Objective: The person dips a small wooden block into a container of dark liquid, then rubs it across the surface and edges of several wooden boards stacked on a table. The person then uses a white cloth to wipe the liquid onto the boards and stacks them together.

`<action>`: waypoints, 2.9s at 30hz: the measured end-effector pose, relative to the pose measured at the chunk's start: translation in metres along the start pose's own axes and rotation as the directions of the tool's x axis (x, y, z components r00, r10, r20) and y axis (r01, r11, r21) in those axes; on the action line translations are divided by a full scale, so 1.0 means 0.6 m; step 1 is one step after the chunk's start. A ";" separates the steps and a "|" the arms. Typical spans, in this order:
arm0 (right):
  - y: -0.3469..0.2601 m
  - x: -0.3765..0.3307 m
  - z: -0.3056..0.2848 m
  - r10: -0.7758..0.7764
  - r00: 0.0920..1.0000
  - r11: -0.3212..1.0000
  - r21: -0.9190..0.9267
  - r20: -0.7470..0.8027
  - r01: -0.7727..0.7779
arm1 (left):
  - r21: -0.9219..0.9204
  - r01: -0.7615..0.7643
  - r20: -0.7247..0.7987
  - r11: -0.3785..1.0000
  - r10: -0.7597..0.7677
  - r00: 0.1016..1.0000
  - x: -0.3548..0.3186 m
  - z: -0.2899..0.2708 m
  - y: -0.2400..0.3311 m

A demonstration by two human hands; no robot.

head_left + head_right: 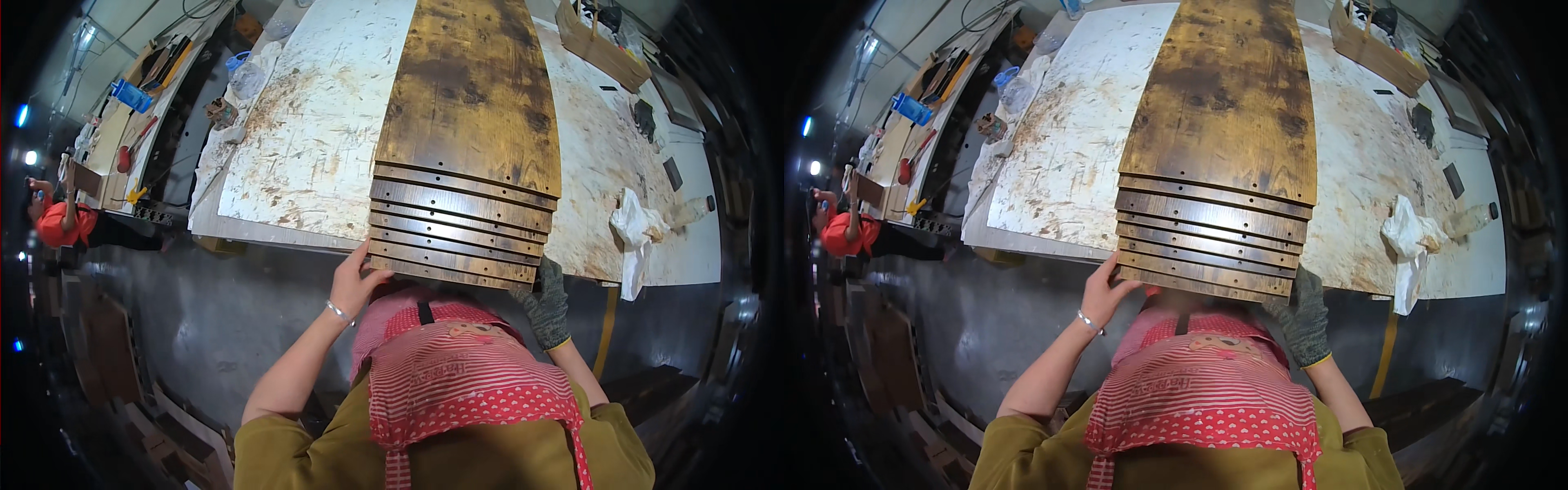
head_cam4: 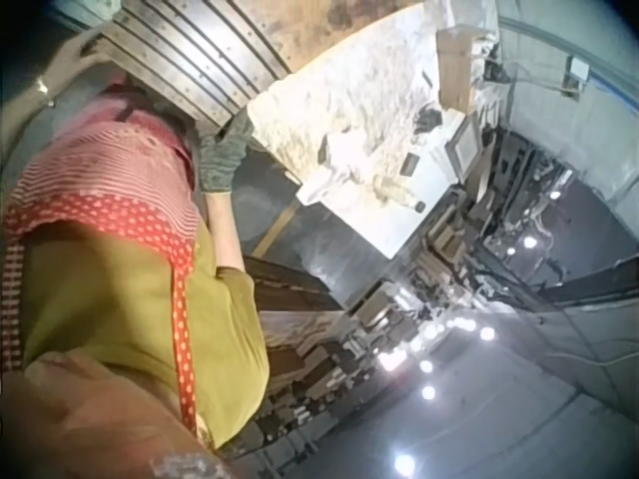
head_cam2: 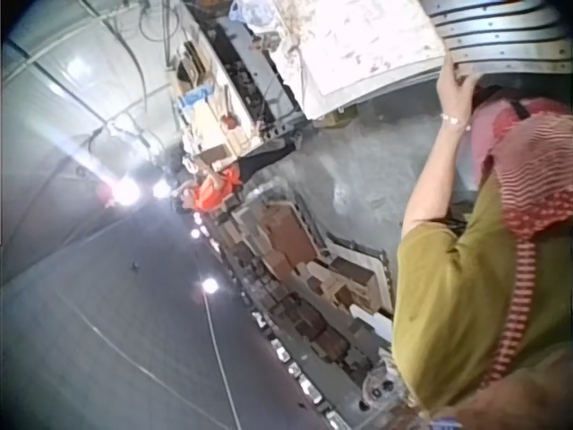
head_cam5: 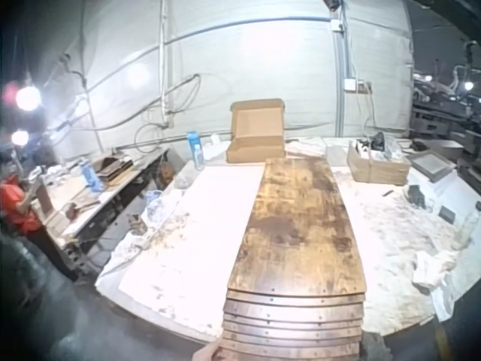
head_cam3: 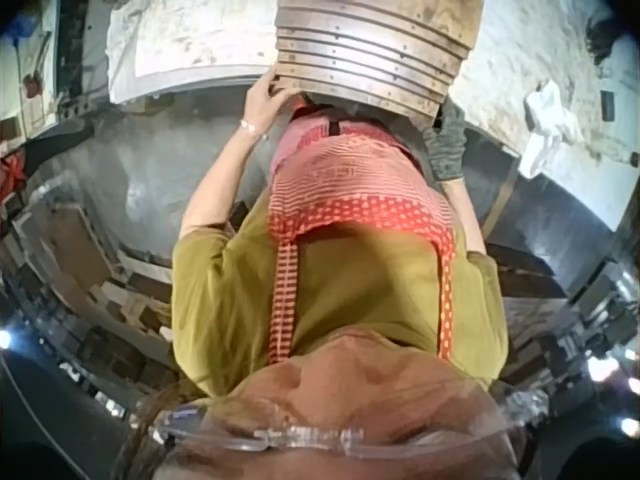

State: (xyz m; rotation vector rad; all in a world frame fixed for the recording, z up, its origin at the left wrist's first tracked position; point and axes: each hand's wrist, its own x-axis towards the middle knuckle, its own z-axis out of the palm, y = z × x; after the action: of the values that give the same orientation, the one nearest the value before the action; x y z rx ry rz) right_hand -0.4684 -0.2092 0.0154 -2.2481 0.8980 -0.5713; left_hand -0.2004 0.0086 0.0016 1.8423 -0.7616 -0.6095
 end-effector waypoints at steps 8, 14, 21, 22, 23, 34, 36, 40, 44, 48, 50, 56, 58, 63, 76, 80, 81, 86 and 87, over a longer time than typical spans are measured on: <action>-0.010 0.009 0.008 0.111 0.994 0.991 -0.068 -0.005 -0.111 | -0.063 0.268 -0.106 0.961 -0.273 0.956 0.013 0.011 0.027; 0.005 0.010 -0.003 0.069 0.997 0.996 0.053 0.039 -0.071 | -0.063 0.054 -0.028 0.997 -0.056 0.998 0.001 0.002 -0.015; 0.011 0.001 0.003 0.055 0.998 0.990 -0.133 0.038 -0.050 | -0.044 0.175 -0.070 0.984 -0.178 0.982 0.013 0.003 0.008; 0.009 0.003 0.006 0.057 0.998 0.990 -0.134 0.041 -0.051 | -0.045 0.178 -0.069 0.983 -0.181 0.981 0.015 0.005 0.004; 0.007 0.004 0.009 0.082 0.996 0.985 -0.156 0.023 -0.077 | -0.124 0.221 -0.082 0.967 -0.232 0.969 0.017 0.007 -0.002; 0.006 0.020 -0.001 0.115 0.992 0.974 -0.203 0.043 -0.104 | 0.118 0.054 -0.183 0.991 -0.032 0.983 0.033 0.023 -0.014; 0.003 0.025 -0.009 0.124 0.990 0.977 -0.181 0.072 -0.109 | 0.114 0.048 -0.162 0.992 -0.029 0.986 0.030 0.020 -0.011; 0.014 0.026 -0.011 0.102 0.987 0.990 -0.107 0.123 -0.089 | 0.155 0.009 -0.094 0.988 0.006 0.996 0.032 0.007 -0.029; 0.025 0.032 -0.017 0.102 0.983 0.993 -0.067 0.151 -0.093 | 0.211 -0.100 0.061 0.972 0.089 0.994 0.047 -0.006 -0.035; 0.033 0.035 -0.018 0.118 0.977 0.985 -0.146 0.177 -0.093 | 0.340 -0.183 0.158 0.923 0.136 0.978 0.044 -0.015 -0.002; 0.018 0.039 -0.021 0.121 0.973 0.990 -0.100 0.199 -0.102 | 0.383 -0.230 0.136 0.895 0.192 0.972 0.038 -0.019 -0.013; -0.084 0.060 -0.116 0.121 0.943 0.974 -0.223 0.309 -0.052 | 0.274 -0.281 0.171 0.920 0.241 0.955 0.038 -0.021 -0.034; -0.162 0.092 -0.100 0.111 0.960 0.994 -0.051 0.257 -0.101 | 0.179 -0.237 0.302 0.955 0.176 0.937 0.046 -0.057 -0.035; -0.388 0.220 0.073 -0.277 0.892 0.961 0.097 0.358 0.259 | 0.217 -0.365 0.126 0.905 0.345 0.930 0.114 -0.244 -0.082; -0.636 0.514 0.709 -0.485 0.764 0.815 -0.098 0.425 0.571 | 0.715 -0.127 -0.316 0.688 0.480 0.818 0.497 -0.754 -0.181; -0.600 0.544 0.741 -0.474 0.784 0.802 -0.170 0.402 0.572 | 0.737 -0.183 -0.143 0.651 0.414 0.899 0.546 -0.728 -0.168; -0.604 0.545 0.737 -0.461 0.777 0.801 -0.177 0.428 0.572 | 0.737 -0.183 -0.142 0.651 0.414 0.899 0.547 -0.728 -0.171; -0.658 0.537 0.631 -0.391 0.748 0.895 0.033 0.537 0.444 | 0.701 -0.224 -0.102 0.677 0.407 0.908 0.531 -0.744 -0.173; -0.657 0.536 0.608 -0.369 0.768 0.924 0.119 0.524 0.363 | 0.687 -0.260 -0.072 0.679 0.420 0.905 0.535 -0.750 -0.175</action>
State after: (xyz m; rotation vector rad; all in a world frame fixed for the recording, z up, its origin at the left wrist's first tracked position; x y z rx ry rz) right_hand 0.1390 -0.0753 0.0847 -2.3982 0.1649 -0.0763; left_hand 0.3564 0.0776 0.0461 2.2693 -1.2451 0.1684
